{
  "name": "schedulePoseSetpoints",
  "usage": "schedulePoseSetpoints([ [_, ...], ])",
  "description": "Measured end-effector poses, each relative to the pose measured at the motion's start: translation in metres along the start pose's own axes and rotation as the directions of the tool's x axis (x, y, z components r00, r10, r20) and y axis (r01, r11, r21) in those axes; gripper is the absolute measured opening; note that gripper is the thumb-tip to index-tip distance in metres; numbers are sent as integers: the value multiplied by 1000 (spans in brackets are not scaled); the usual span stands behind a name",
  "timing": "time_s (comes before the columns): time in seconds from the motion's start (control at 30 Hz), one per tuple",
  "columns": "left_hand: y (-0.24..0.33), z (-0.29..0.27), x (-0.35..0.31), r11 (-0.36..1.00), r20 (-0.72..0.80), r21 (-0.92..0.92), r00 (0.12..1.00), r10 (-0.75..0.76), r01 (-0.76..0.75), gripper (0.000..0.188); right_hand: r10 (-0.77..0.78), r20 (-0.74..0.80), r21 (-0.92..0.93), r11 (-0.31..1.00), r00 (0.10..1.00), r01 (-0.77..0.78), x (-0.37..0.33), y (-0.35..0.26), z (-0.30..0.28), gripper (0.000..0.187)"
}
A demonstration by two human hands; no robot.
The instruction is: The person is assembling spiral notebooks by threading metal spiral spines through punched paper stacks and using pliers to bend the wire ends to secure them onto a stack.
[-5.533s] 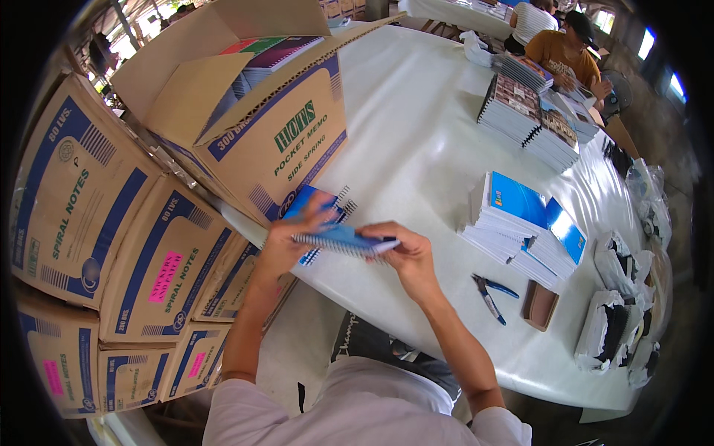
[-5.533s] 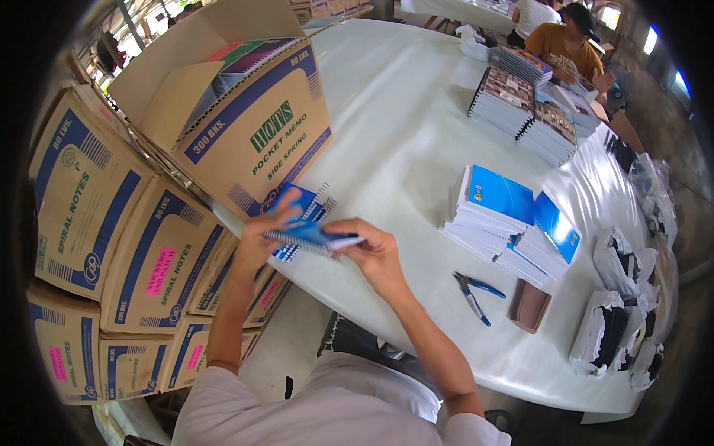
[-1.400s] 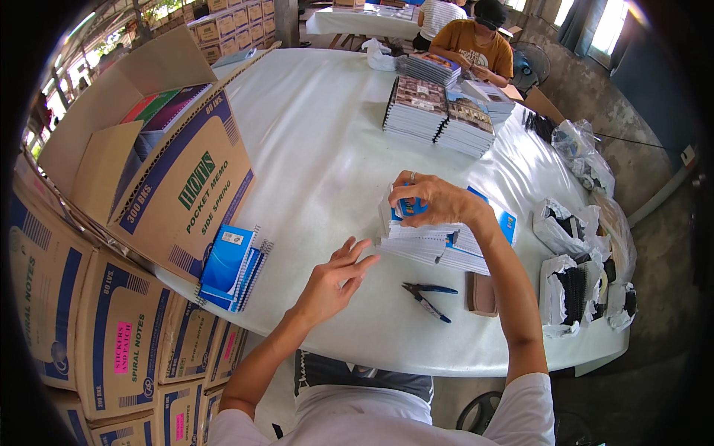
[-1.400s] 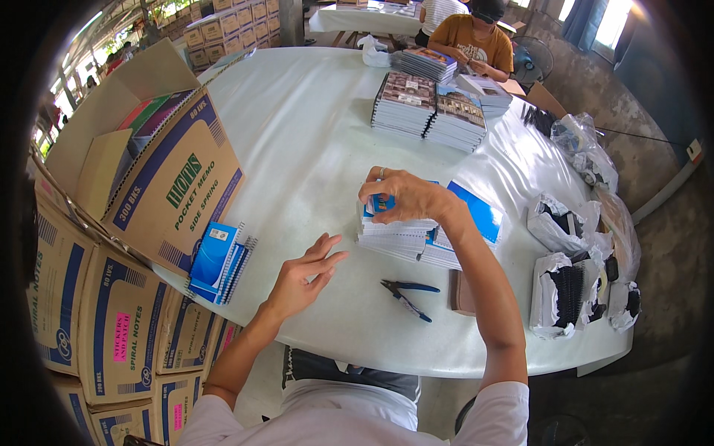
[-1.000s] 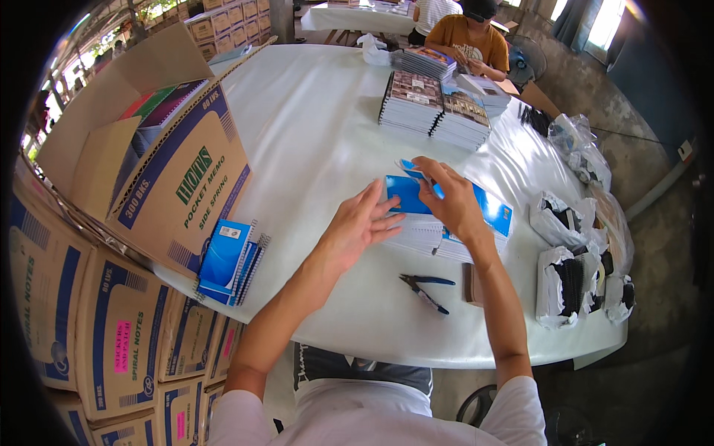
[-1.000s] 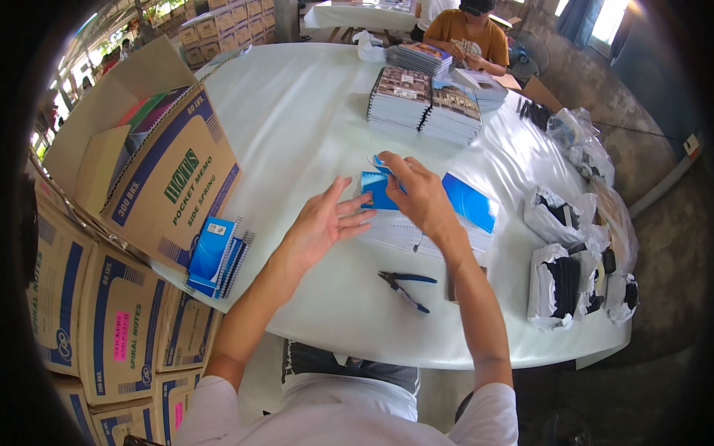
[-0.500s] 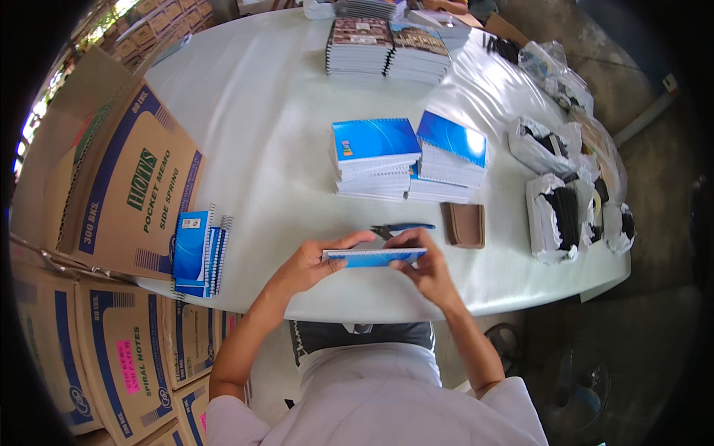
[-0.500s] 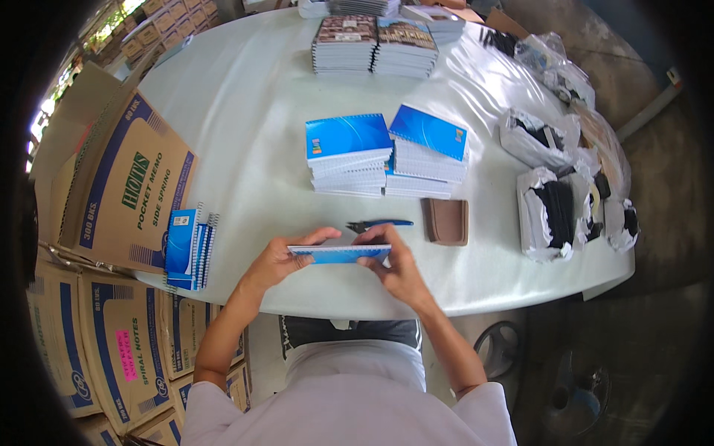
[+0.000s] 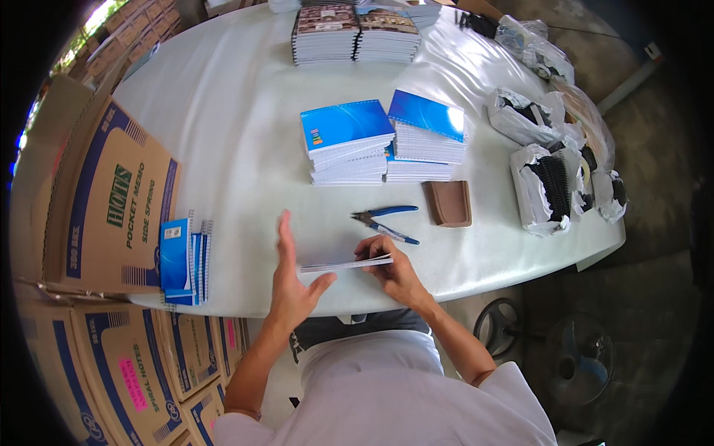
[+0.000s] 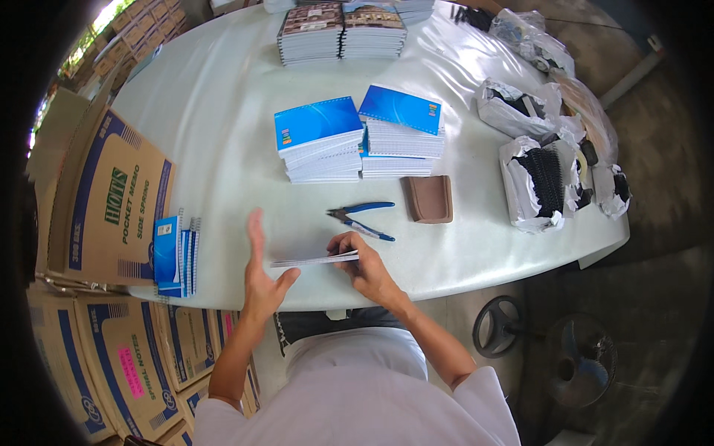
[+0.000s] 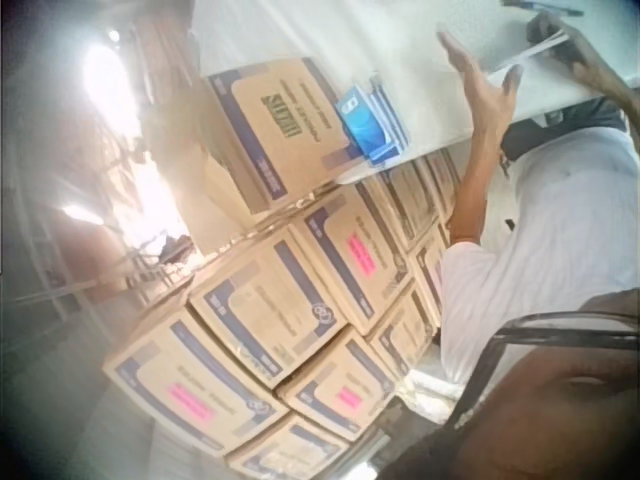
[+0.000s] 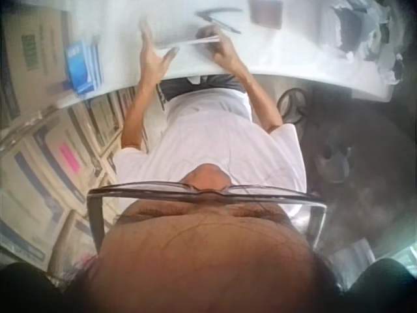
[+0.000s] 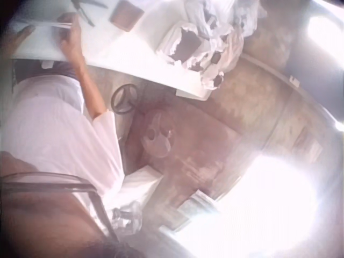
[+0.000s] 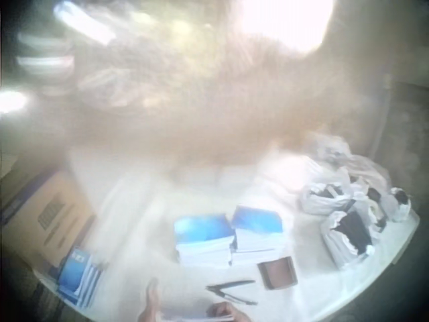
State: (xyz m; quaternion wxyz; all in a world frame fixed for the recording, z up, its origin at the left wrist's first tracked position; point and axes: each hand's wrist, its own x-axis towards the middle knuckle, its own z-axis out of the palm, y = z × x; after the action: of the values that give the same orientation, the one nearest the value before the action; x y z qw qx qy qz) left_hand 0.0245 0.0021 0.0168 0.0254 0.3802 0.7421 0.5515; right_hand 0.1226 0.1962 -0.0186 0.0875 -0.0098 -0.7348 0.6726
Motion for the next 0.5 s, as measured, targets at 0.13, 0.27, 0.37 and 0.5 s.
schedulePoseSetpoints([
  [0.13, 51, 10, 32, 735, 280, 616, 951, 133, -284, 84, -5, -15, -18, 1000, 1000, 5, 0, 1, -1, 35],
  [0.27, 39, 26, 43, 746, 467, 606, 883, -51, -278, 62, -165, 24, -329, 930, 986, 163, -2, -33, -40, 44],
  [0.37, 33, 24, 43, 793, 508, 542, 860, -46, -278, 56, -451, -347, -660, 740, 822, 127, 7, -57, -142, 31],
  [0.5, 34, 29, 47, 788, 492, 537, 871, -1, -302, 53, -596, -592, -783, 265, 543, -563, 4, -74, -282, 31],
])
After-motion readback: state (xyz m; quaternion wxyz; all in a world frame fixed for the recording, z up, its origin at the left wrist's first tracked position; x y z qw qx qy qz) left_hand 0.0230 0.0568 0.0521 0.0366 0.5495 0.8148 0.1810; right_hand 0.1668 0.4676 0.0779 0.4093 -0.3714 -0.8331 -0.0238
